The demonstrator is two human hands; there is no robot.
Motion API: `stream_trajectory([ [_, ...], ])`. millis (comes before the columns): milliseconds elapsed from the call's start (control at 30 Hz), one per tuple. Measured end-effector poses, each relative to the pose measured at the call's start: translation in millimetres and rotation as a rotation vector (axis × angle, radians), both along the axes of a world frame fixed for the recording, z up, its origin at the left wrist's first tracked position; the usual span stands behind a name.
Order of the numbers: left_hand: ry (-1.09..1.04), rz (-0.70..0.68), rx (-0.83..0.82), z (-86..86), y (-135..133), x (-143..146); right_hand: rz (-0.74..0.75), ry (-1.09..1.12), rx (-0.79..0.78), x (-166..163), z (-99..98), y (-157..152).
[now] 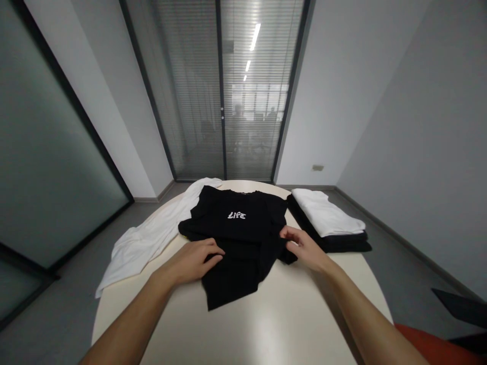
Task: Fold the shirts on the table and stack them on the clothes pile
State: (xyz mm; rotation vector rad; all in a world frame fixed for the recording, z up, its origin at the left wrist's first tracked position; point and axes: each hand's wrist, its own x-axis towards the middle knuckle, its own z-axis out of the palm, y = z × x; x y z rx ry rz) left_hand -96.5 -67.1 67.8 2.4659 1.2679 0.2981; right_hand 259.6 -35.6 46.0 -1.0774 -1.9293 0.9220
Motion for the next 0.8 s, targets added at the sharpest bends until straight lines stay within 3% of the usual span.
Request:
stream_trajectory([
  [100,0.045,0.001,0.009,1.6,-0.2,-1.6,0.148,-0.083,-0.097,-0.6,6.3,-8.2],
  [300,-0.082,0.034,-0.083,-1.6,2.8,-6.4,0.181,-0.238,-0.129,-11.3,7.1,-14.7],
  [367,-0.252,0.162,-0.055,-1.8,8.0,-13.9,0.11,-0.163,-0.066,-8.7,6.7,-12.3],
  [500,-0.791,0.485,0.21,-2.2,24.6,-40.1,-0.172,0.116,0.043,1.9,9.6,-5.0],
  [567,-1.06,0.578,0.215,-3.2,31.3,-53.0,-0.329,0.215,0.101,6.9,11.3,-1.3],
  [667,-1.294,0.594,0.082,-3.3,32.8,-65.8,-0.402,0.333,0.112,14.6,11.8,1.4],
  [800,-1.152,0.49,-0.329,1.0,18.4,-79.0,-0.144,0.42,-0.207,31.2,11.0,-8.0],
])
